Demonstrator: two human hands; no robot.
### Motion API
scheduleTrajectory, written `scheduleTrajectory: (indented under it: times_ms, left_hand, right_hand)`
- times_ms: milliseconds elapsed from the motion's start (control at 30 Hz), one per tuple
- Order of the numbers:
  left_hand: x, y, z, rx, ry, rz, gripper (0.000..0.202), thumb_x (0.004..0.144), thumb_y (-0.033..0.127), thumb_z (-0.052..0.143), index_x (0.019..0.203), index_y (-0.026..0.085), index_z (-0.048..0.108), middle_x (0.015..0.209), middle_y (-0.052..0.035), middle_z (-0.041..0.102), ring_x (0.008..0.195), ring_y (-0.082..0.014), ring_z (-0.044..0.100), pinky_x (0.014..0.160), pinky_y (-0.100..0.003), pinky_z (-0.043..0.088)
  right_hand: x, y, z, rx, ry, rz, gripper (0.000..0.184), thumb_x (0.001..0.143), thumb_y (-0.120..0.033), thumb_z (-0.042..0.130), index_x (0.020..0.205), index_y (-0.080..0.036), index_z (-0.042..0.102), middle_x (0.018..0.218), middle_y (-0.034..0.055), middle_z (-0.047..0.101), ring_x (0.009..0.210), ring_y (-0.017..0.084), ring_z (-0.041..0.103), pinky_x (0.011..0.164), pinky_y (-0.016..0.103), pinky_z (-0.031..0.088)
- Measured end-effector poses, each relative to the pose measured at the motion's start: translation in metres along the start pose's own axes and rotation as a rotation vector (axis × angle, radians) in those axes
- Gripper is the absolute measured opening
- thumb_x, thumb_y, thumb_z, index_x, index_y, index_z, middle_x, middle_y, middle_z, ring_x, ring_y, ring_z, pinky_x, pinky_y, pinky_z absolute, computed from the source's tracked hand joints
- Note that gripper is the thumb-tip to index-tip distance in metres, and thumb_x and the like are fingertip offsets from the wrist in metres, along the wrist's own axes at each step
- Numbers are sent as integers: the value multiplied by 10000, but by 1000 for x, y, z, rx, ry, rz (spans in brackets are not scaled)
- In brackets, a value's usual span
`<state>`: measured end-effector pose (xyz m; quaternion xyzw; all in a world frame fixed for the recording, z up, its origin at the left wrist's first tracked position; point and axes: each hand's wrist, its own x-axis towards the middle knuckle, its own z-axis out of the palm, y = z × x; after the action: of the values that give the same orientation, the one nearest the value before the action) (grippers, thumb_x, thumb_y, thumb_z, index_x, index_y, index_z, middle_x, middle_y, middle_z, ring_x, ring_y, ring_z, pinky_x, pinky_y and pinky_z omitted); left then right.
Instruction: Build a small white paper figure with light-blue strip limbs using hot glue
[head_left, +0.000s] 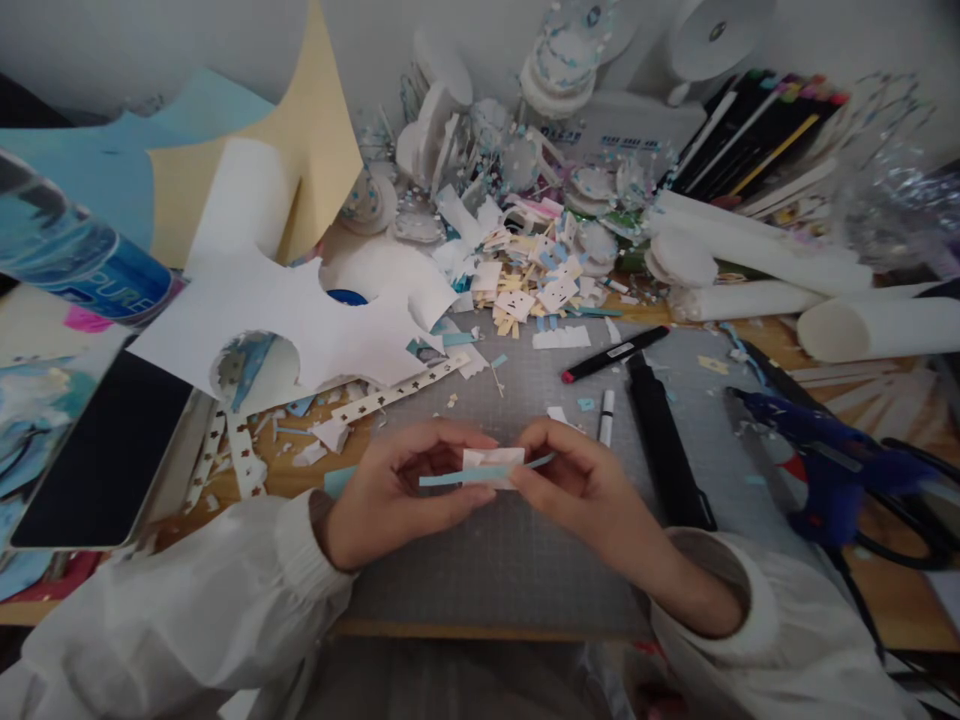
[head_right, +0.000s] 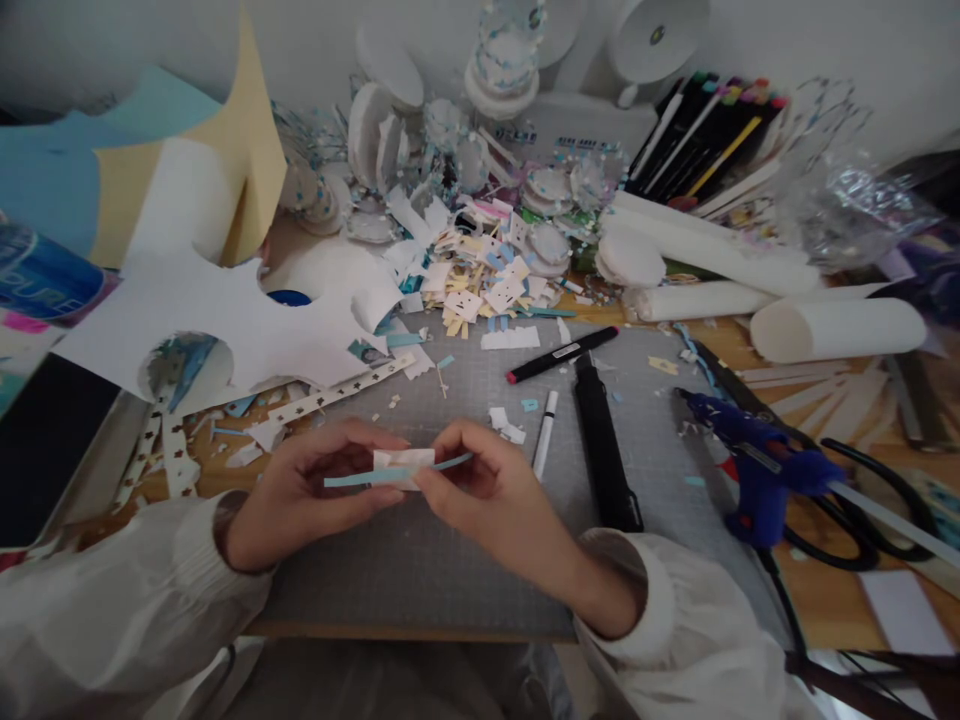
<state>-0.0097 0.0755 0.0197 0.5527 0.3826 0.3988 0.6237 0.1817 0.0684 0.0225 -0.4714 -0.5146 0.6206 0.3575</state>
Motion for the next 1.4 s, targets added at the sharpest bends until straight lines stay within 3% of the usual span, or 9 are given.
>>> scheduleTrajectory:
  times_ms: [500, 800, 1100, 1300, 1400]
  left_hand:
    - [1, 0, 2, 81, 32, 0, 289, 677, 109, 790, 950, 159, 712, 946, -55, 764, 837, -156, 725, 753, -214, 596]
    - [0, 2, 1, 100, 7, 42, 291, 699, 102, 770, 975, 171, 711, 946, -48, 766, 822, -164, 726, 744, -233, 597]
    - [-3, 0, 0, 159, -31, 50, 279, 730, 131, 748, 1003, 175, 712, 986, -60, 759, 857, -161, 721, 760, -230, 596]
    - [-4, -4, 0, 207, -56, 56, 258, 749, 162, 727, 1005, 180, 705, 986, -67, 757, 867, -174, 719, 772, -261, 598]
    - [-2, -2, 0, 198, -30, 34, 264, 729, 164, 750, 989, 174, 703, 982, -66, 756, 833, -164, 716, 748, -246, 593]
  right_hand:
    - [-1, 1, 2, -17, -5, 9, 266, 804, -368, 629, 691, -224, 437, 651, -41, 420, 578, 97, 384, 468, 205, 338]
    - [-3, -1, -5, -44, -105, -69, 166, 858, -353, 539, 781, -206, 541, 708, -20, 497, 657, 117, 455, 576, 236, 394]
    - [-4, -2, 5, -138, -25, -23, 178, 827, -323, 616, 754, -223, 489, 712, -30, 481, 639, 106, 459, 498, 202, 379]
    - [-5, 3, 4, -143, -34, -31, 150, 818, -298, 623, 774, -229, 497, 711, -34, 501, 641, 110, 475, 548, 222, 404]
    - [-4, 3, -1, -23, 29, -56, 144, 820, -345, 624, 882, -241, 547, 806, -9, 548, 729, 141, 529, 629, 261, 452]
